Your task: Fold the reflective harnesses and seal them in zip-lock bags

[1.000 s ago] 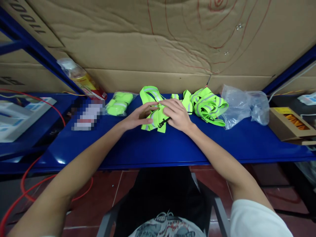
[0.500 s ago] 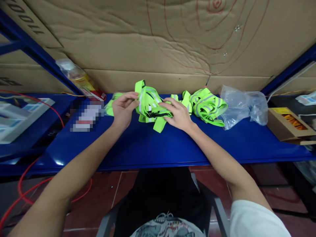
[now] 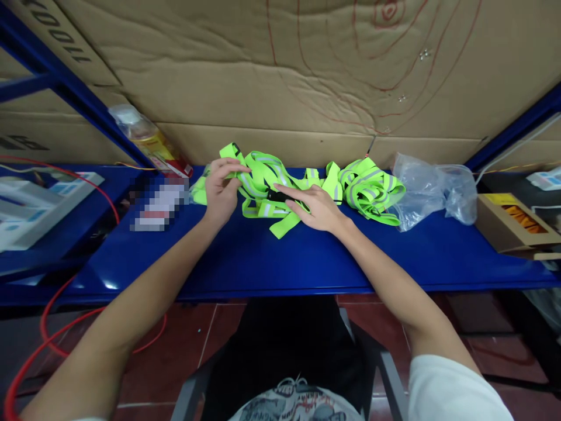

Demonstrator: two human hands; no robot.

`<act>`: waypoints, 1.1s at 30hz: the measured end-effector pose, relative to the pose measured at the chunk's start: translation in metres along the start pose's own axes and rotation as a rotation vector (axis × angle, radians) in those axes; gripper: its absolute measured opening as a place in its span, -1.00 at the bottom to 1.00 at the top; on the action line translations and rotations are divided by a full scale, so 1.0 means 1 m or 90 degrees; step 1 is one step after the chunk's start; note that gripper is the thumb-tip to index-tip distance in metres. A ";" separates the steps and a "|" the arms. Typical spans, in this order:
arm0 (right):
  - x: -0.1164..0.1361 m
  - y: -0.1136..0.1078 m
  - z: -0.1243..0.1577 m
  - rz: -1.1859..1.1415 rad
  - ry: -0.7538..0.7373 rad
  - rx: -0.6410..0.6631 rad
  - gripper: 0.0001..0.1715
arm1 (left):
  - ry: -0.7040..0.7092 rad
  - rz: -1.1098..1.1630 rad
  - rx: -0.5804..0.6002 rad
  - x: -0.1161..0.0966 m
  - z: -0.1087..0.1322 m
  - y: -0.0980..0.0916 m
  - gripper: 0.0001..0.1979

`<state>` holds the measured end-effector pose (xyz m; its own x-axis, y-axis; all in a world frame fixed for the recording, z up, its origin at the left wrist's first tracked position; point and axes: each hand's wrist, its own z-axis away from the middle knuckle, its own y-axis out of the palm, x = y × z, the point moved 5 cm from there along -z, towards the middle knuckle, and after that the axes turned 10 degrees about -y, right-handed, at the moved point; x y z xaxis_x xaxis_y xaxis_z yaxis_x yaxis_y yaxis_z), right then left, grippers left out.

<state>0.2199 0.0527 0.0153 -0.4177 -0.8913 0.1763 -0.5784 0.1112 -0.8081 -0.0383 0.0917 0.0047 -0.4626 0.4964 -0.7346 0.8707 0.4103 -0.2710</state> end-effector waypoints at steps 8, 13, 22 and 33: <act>-0.008 0.002 0.002 0.026 0.012 -0.018 -0.41 | 0.154 -0.117 0.161 -0.030 0.021 0.013 -0.74; -0.005 -0.001 0.003 0.036 0.036 -0.067 -0.45 | 0.136 -0.136 0.261 -0.034 0.020 0.013 -0.38; -0.011 -0.012 0.005 0.131 0.067 -0.163 -0.49 | 0.131 -0.139 0.249 -0.019 0.007 0.011 -0.43; -0.005 -0.006 0.000 0.076 -0.084 -0.086 -0.34 | 0.137 -0.177 0.118 -0.010 -0.002 0.003 -0.45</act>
<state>0.2257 0.0564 0.0193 -0.3983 -0.9172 0.0014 -0.6227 0.2692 -0.7347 -0.0314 0.0897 0.0125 -0.6918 0.5437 -0.4752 0.7139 0.4158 -0.5635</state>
